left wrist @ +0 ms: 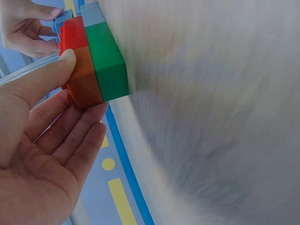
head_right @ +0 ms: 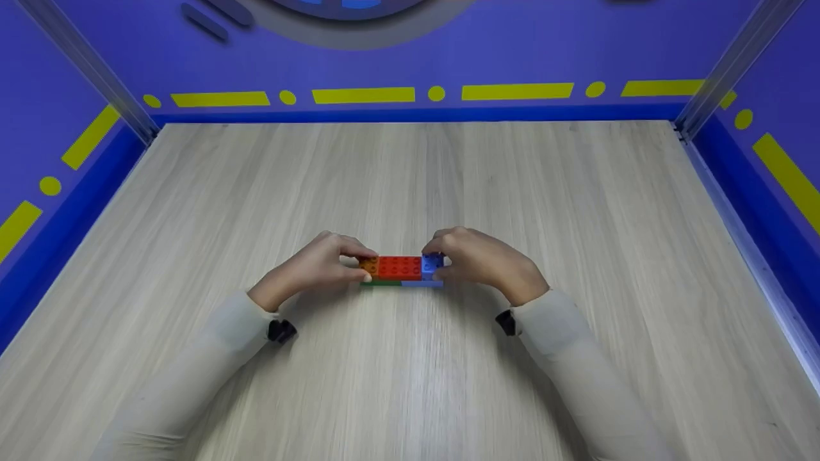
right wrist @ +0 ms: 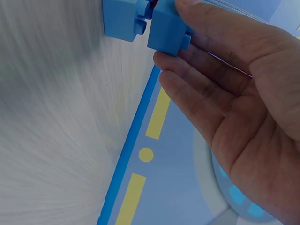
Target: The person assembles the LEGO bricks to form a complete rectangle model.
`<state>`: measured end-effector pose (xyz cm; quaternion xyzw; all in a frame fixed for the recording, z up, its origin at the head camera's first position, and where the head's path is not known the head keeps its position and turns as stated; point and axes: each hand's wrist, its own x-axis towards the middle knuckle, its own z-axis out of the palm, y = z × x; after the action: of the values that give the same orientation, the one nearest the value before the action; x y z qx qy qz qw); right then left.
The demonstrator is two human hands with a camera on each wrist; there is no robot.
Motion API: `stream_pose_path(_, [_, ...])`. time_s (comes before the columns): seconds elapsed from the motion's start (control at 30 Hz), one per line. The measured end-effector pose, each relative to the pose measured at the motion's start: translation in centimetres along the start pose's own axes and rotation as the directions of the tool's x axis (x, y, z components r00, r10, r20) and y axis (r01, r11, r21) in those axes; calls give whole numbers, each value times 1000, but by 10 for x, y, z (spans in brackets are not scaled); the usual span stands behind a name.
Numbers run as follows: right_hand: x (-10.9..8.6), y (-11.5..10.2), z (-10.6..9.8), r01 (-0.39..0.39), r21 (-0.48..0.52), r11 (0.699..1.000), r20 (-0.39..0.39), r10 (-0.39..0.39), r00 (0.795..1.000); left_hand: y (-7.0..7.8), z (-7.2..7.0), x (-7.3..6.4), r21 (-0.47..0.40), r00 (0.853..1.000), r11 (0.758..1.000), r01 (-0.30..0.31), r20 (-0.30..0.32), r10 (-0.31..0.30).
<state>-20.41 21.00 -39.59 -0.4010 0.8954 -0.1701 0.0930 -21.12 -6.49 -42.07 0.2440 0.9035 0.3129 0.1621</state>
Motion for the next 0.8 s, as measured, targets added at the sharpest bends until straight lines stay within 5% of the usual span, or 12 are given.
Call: stream_pose_path(0.8, [0, 0, 5, 0, 3, 1000, -9, 0, 1000, 0, -1, 0, -28, 999, 999, 33, 8, -33])
